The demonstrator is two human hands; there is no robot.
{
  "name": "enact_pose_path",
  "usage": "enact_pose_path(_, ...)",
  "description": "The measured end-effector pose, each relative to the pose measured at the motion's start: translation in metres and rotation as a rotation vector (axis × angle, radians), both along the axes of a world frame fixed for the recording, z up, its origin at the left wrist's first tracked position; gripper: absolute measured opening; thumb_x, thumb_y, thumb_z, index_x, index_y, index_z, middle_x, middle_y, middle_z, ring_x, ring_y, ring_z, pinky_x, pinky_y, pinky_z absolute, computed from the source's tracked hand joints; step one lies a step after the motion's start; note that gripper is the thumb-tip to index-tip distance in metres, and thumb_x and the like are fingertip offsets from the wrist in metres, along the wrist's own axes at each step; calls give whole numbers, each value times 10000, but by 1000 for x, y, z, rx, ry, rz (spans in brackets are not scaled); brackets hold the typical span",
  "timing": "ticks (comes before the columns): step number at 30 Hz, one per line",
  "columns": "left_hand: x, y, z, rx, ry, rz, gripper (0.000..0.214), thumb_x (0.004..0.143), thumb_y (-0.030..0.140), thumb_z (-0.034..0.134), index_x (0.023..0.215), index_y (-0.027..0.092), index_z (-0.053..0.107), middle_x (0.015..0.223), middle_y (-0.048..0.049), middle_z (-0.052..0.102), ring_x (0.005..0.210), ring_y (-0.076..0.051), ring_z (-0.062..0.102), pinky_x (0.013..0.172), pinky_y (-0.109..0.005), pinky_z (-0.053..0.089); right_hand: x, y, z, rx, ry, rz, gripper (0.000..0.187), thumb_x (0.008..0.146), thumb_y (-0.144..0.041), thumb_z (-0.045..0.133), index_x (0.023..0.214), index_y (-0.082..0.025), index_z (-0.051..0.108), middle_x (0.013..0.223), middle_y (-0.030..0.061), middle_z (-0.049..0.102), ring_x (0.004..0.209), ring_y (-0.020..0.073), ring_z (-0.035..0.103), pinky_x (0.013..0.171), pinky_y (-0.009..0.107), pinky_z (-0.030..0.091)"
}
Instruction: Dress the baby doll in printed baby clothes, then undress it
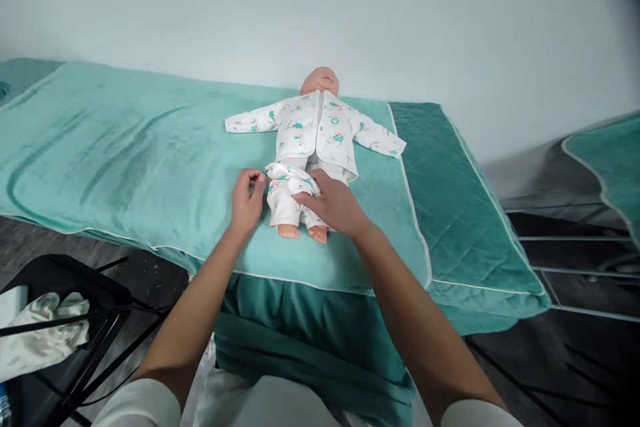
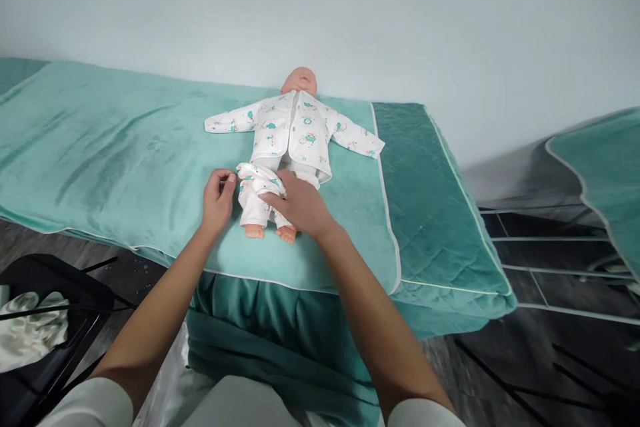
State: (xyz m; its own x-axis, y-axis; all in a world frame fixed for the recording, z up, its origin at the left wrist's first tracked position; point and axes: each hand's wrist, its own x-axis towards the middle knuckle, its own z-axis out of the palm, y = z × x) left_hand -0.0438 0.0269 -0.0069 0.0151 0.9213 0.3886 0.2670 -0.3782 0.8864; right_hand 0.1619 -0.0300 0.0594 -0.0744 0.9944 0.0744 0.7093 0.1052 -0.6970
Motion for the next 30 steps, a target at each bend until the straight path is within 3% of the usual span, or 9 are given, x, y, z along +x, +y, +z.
enact_pose_path(4, 6, 22, 15, -106, -185, -50, 208, 953, 397, 589, 1013, 208, 651, 1053, -51, 693, 1000, -174, 630, 899, -307, 490, 15, -6, 2, 182, 279, -18, 293, 987, -503, 539, 1098, -237, 594, 1088, 56, 710, 1001, 222, 676, 888, 360, 525)
enact_pose_path(7, 21, 43, 32, -132, -190, -116, 158, 901, 330, 640, 1005, 213, 661, 1096, -51, 695, 1062, -187, 635, 926, -321, 503, 28, 7, -1, 375, 183, -209, 235, 991, -420, 531, 1133, -238, 574, 1161, 83, 677, 1061, 230, 652, 923, 380, 534)
enact_pose_path(11, 52, 62, 53, 6, 173, -258, 351, 743, 181, 775, 1069, 223, 651, 1235, -76, 632, 1218, -268, 568, 1047, -423, 463, 35, 36, -8, 443, -245, -253, 297, 922, -328, 613, 1188, -198, 593, 1233, 157, 615, 1170, 323, 563, 1015, 473, 476)
enact_pose_path(13, 66, 62, 61, 94, 414, -240, 484, 660, 129, 829, 1091, 215, 626, 1275, -109, 592, 1259, -330, 515, 1066, -475, 436, 33, 48, -9, 400, -396, -236, 259, 942, -322, 593, 1159, -183, 610, 1189, 167, 616, 1155, 343, 547, 996, 469, 466)
enact_pose_path(18, 83, 54, 71, 164, 611, -129, 144, 874, 157, 656, 975, 193, 560, 1142, -148, 605, 1135, -331, 560, 970, -454, 444, 24, 59, -5, 325, -516, -226, 211, 1024, -295, 435, 1007, -192, 619, 1078, 152, 646, 1056, 311, 580, 868, 393, 463)
enact_pose_path(22, 70, 74, 62, 94, 268, -39, 139, 977, 289, 566, 862, 217, 533, 848, -54, 587, 861, -229, 584, 822, -352, 470, 36, 62, -7, 332, -132, -274, 190, 1009, -366, 474, 931, -225, 575, 882, 63, 649, 831, 227, 616, 769, 347, 470)
enact_pose_path(26, 30, 106, 36, -180, -279, 102, 251, 965, 437, 576, 850, 216, 538, 756, 11, 545, 721, -156, 537, 650, -272, 470, 83, 61, -23, 404, 510, -528, 234, 894, -468, 605, 921, -246, 538, 731, -28, 576, 649, 170, 576, 666, 314, 496)
enact_pose_path(28, 5, 116, 23, -274, -284, 209, 252, 946, 425, 587, 825, 210, 536, 738, 15, 540, 701, -151, 528, 631, -271, 468, 116, 54, -35, 424, 633, -702, 267, 805, -471, 660, 877, -244, 541, 719, -36, 562, 630, 161, 558, 643, 311, 491)
enact_pose_path(30, -16, 119, 15, -239, -14, 322, 277, 929, 385, 597, 734, 215, 497, 690, 10, 506, 732, -172, 526, 713, -302, 478, 149, 40, -48, 309, 581, -834, 268, 743, -459, 679, 835, -233, 569, 685, -35, 561, 591, 159, 531, 602, 309, 444)
